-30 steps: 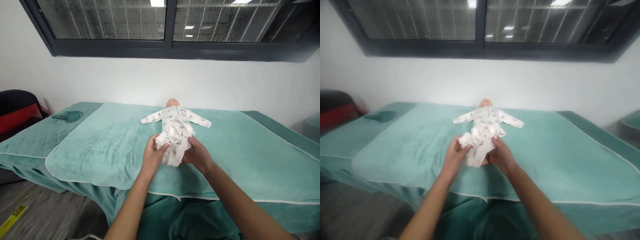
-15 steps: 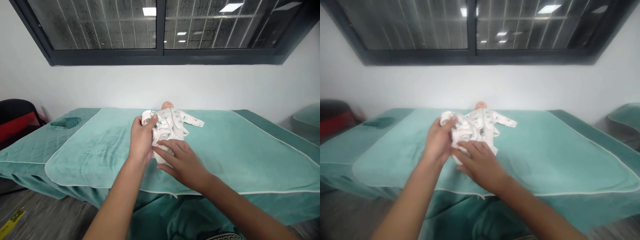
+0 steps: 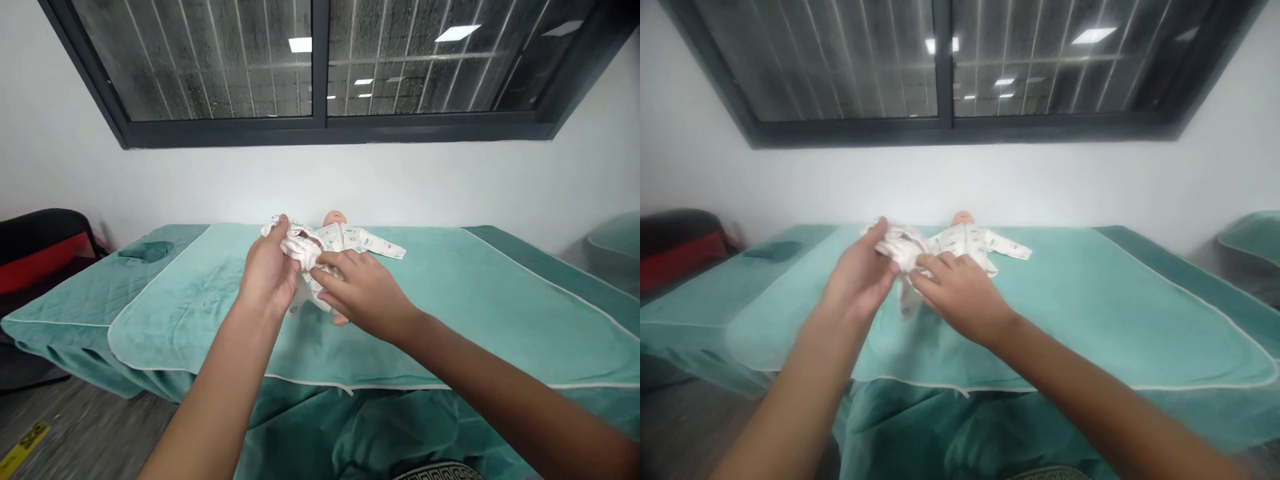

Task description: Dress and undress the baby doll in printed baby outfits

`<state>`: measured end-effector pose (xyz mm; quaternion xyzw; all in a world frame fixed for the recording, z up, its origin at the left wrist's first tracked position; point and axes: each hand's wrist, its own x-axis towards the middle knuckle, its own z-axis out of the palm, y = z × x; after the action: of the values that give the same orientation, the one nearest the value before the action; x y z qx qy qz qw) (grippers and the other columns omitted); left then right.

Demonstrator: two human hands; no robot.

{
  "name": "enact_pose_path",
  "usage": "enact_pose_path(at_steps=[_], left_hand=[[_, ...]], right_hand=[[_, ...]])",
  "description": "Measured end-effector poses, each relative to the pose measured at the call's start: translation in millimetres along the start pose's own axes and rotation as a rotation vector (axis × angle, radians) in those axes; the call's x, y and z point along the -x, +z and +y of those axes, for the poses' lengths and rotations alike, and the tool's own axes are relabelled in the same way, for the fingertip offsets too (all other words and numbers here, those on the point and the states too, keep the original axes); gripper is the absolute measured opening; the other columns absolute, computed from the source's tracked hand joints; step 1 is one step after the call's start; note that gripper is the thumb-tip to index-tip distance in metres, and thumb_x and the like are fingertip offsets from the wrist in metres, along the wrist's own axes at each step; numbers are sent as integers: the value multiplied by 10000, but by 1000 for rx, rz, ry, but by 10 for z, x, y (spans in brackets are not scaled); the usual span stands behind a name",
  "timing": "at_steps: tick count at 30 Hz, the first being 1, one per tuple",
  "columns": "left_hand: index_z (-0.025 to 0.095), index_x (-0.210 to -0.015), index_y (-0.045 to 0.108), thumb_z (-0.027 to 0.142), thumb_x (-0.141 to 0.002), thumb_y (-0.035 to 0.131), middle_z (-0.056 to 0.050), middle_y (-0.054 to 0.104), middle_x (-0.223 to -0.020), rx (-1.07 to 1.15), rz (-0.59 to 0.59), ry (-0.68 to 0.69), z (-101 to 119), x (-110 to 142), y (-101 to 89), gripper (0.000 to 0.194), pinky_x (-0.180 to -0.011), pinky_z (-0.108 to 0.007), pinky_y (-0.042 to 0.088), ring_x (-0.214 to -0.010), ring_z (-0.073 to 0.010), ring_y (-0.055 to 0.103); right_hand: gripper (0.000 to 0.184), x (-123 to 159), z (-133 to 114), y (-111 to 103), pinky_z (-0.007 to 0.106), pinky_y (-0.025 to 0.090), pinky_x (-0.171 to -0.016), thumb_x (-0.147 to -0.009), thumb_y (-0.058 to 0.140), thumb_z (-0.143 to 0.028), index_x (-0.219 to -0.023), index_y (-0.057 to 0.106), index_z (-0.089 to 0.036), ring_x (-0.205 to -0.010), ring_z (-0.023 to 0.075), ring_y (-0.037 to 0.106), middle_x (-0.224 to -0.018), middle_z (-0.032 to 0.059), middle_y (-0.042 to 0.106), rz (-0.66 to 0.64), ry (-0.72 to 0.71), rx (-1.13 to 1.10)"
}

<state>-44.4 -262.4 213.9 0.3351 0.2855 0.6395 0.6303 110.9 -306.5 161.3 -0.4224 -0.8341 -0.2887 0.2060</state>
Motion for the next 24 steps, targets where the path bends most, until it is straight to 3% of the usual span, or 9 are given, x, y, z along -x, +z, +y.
enact_pose_path(at_steps=[3,7,10,14,15,17,19,21,24], left_hand=[[139,-914,586,231,-936,548,-63,635,-899,46,-12,-33,76,31,74,101,-811,-305,567,-870,-164,656],[156,-876,546,181,-857,606,-40,593,-844,-72,-19,54,126,-8,-17,68,-796,-326,560,-819,-167,634],[179,-884,518,168,-778,659,-21,556,-869,-295,105,246,83,-70,-169,177,-853,-339,538,-869,-173,609],[211,-1047,535,157,-724,710,-71,478,-1262,-686,245,673,10,-76,-269,371,-1099,-381,390,-1271,-230,458],[214,-1091,538,174,-727,723,-79,438,-1343,-772,215,760,4,-57,-267,411,-1138,-384,340,-1344,-242,391],[209,-1141,553,268,-789,707,-87,452,-1386,-902,8,800,2,1,-247,389,-1152,-388,309,-1374,-255,371],[204,-1174,567,370,-863,640,-85,555,-1320,-969,-299,674,-6,69,-227,360,-1097,-380,372,-1279,-251,486],[209,-1196,577,396,-863,639,-71,632,-1235,-1033,-518,512,-38,128,-225,386,-998,-351,440,-1137,-238,581],[204,-1057,642,331,-833,661,-28,692,-1019,-1142,-539,397,-123,164,-262,258,-832,-303,465,-917,-203,615]], right_hand=[[180,-51,19,15,356,367,-695,-899,631,-241,-1074,634,-196,-961,252,529,-1275,112,577,-70,-5,21],[48,-96,183,52,346,355,-689,-905,601,-174,-912,646,-189,-878,228,540,-1050,96,640,-166,97,-17],[162,-153,291,-10,332,377,-718,-969,526,-290,-891,642,-207,-855,204,549,-933,47,650,-129,229,-314],[245,-302,367,-159,314,414,-744,-946,525,-410,-897,646,-203,-848,183,557,-919,20,638,11,423,-762],[248,-344,381,-187,314,418,-746,-931,539,-420,-901,648,-199,-844,182,558,-910,17,633,36,457,-833],[240,-422,405,-218,310,419,-747,-906,565,-420,-908,645,-194,-835,178,562,-883,6,624,70,490,-966],[218,-477,422,-218,294,412,-719,-884,584,-405,-875,631,-192,-788,163,557,-821,-10,605,98,516,-1084],[199,-502,429,-201,275,393,-672,-862,604,-382,-803,604,-192,-723,144,534,-758,-24,578,131,582,-1146],[205,-483,443,-161,263,371,-630,-834,631,-363,-735,589,-189,-677,130,503,-725,-25,565,168,680,-1197]])
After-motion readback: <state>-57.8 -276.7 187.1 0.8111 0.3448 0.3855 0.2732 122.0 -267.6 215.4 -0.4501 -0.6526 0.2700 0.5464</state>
